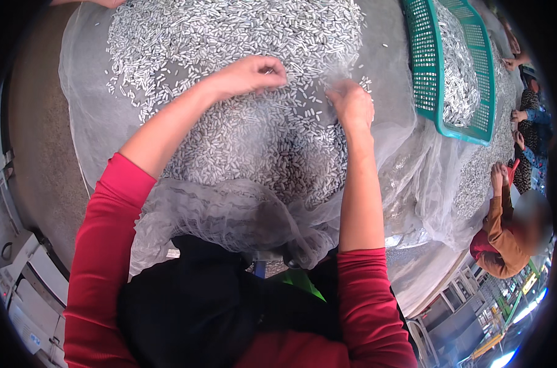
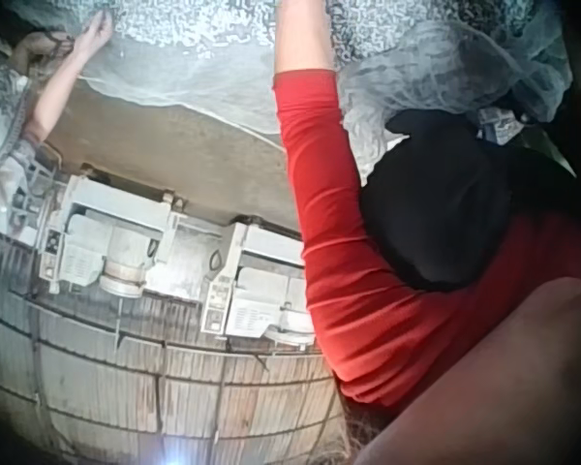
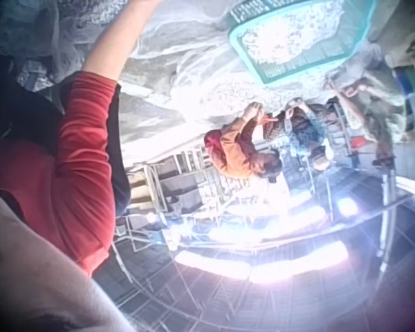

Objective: The person repeatedly picks up small white cylindrical objects from a large pile on a white sheet and places them into a green basket. The hands work continuously over the pile, moving items one by one or in small handfuls.

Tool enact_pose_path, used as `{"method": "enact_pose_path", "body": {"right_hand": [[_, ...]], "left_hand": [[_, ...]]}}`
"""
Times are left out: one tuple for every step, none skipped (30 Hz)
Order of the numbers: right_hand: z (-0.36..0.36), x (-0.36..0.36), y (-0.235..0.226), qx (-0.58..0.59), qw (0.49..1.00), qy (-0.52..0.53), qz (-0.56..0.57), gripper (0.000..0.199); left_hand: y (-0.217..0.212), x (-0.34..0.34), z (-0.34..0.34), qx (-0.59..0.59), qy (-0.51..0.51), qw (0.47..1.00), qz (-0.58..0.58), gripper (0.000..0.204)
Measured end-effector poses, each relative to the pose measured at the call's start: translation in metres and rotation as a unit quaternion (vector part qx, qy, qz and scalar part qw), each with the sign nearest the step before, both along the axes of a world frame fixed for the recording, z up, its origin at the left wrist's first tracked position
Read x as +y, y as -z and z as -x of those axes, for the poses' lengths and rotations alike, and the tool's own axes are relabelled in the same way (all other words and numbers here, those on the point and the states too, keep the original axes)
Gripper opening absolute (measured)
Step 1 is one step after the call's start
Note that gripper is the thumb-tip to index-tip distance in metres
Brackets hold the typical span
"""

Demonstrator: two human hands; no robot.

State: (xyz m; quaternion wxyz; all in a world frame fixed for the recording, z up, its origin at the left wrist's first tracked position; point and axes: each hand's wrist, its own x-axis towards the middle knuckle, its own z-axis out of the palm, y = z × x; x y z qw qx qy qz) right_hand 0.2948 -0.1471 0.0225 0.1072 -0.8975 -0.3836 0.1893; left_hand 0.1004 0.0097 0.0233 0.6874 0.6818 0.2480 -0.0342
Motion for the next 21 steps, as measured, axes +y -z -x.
{"method": "enact_pose_path", "body": {"right_hand": [[0.000, 0.000, -0.002, -0.008, 1.000, 0.001, 0.004, 0.027], [0.000, 0.000, -0.003, -0.019, 1.000, -0.002, 0.003, 0.025], [-0.001, 0.000, -0.004, -0.034, 0.999, -0.007, -0.001, 0.023], [-0.002, -0.001, -0.005, -0.022, 1.000, -0.006, -0.009, 0.023], [-0.002, -0.002, -0.005, -0.012, 1.000, -0.008, -0.018, 0.022], [-0.003, -0.002, -0.004, 0.000, 1.000, -0.002, -0.014, 0.022], [-0.004, -0.003, -0.004, -0.008, 0.999, -0.024, -0.025, 0.021], [-0.005, -0.003, -0.002, -0.015, 0.999, -0.038, -0.022, 0.020], [-0.006, -0.004, -0.001, -0.026, 0.998, -0.058, -0.029, 0.019], [-0.008, -0.004, 0.001, -0.025, 0.998, -0.063, -0.020, 0.018], [-0.009, -0.006, 0.002, -0.028, 0.997, -0.075, -0.022, 0.016], [-0.011, -0.008, 0.003, -0.031, 0.995, -0.087, -0.024, 0.015], [-0.012, -0.010, 0.003, 0.010, 0.997, -0.066, -0.031, 0.015], [-0.014, -0.014, 0.003, 0.051, 0.997, -0.046, -0.038, 0.015], [-0.014, -0.018, 0.002, 0.094, 0.994, -0.030, -0.046, 0.015], [-0.015, -0.023, 0.000, 0.250, 0.961, 0.041, -0.106, 0.019], [-0.015, -0.029, -0.004, 0.400, 0.896, 0.106, -0.162, 0.023], [-0.015, -0.035, -0.007, 0.519, 0.806, 0.201, -0.201, 0.026], [-0.012, -0.042, -0.012, 0.622, 0.700, 0.217, -0.276, 0.025], [-0.008, -0.046, -0.014, 0.667, 0.651, 0.193, -0.306, 0.023], [-0.002, -0.048, -0.016, 0.698, 0.607, 0.189, -0.328, 0.022]], "left_hand": [[-0.003, 0.005, 0.004, -0.015, -0.026, 0.992, 0.121, 0.014], [-0.006, 0.009, 0.006, -0.036, -0.048, 0.969, 0.241, 0.015], [-0.009, 0.013, 0.007, -0.029, -0.048, 0.964, 0.260, 0.023], [-0.009, 0.015, 0.005, -0.038, -0.046, 0.962, 0.266, 0.024], [-0.009, 0.015, 0.004, -0.048, -0.047, 0.960, 0.272, 0.024], [-0.008, 0.015, 0.002, -0.058, -0.049, 0.957, 0.279, 0.025], [-0.006, 0.014, -0.001, -0.075, -0.044, 0.962, 0.260, 0.027], [-0.004, 0.013, -0.005, -0.055, -0.046, 0.970, 0.234, 0.027], [-0.001, 0.014, -0.009, -0.042, -0.044, 0.976, 0.210, 0.028], [0.002, 0.015, -0.015, -0.041, -0.040, 0.981, 0.185, 0.028], [0.006, 0.014, -0.022, 0.016, -0.042, 0.996, 0.082, 0.027], [0.011, 0.008, -0.025, 0.003, -0.049, 0.997, -0.056, 0.027], [0.015, 0.001, -0.029, -0.010, -0.057, 0.978, -0.199, 0.026], [0.019, -0.004, -0.033, -0.002, -0.056, 0.941, -0.334, 0.025], [0.021, -0.007, -0.036, 0.005, -0.039, 0.918, -0.394, 0.022], [0.024, -0.011, -0.039, 0.016, -0.021, 0.909, -0.415, 0.020], [0.026, -0.016, -0.041, 0.026, -0.002, 0.898, -0.438, 0.019], [0.027, -0.020, -0.043, 0.031, 0.015, 0.886, -0.463, 0.018], [0.027, -0.023, -0.044, 0.026, 0.008, 0.885, -0.464, 0.015], [0.025, -0.022, -0.044, 0.017, 0.017, 0.886, -0.462, 0.015], [0.023, -0.021, -0.044, 0.010, 0.030, 0.889, -0.457, 0.015]]}}
